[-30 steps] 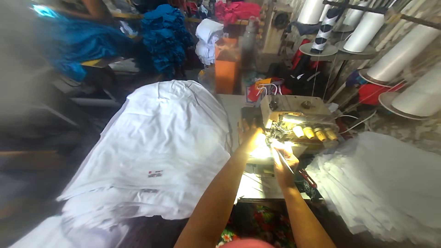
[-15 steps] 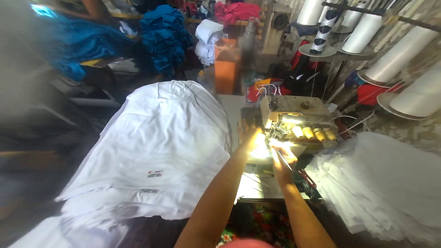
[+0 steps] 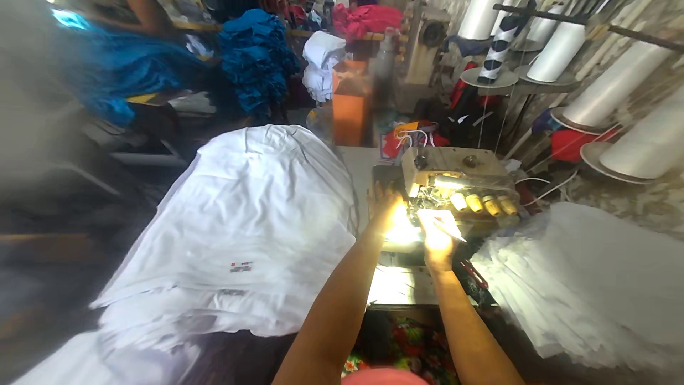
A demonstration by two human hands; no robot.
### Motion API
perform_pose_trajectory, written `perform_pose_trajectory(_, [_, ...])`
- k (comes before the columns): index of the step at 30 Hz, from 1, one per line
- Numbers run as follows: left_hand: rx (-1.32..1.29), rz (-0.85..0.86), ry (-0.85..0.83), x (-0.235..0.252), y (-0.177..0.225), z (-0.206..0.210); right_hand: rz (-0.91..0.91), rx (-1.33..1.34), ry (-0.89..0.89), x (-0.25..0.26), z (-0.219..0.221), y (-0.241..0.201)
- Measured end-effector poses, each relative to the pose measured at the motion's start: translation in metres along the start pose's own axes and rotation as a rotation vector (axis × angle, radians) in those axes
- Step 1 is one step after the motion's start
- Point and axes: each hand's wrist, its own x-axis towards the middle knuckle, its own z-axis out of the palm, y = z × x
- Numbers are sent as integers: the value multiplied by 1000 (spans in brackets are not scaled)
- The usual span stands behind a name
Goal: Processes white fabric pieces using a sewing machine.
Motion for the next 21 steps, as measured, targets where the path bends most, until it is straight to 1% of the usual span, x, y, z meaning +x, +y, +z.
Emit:
perform_pose_trajectory(3, [29,6,50,2,-1,6,-13,18,-5,0,0,4])
perform_pose_trajectory(7, [101,15,196,7,-5,23,-56,106,14,-11,-2,5])
perform_pose_trajectory(10, [102,-8,256,5,-4,25,-199,142,-30,-25,-8,2])
perform_pose_trajectory(12, [101,-30,266,3,-1,24,-227,164,-44,-27,-11,1])
perform_pose_trajectory(15, [119,-55,275,2,1,24,-160,220,42,-19,-7,-4])
perform_pose_trajectory(21, [112,-82,333,4,0,26,92,291,138,-6,-2,-11])
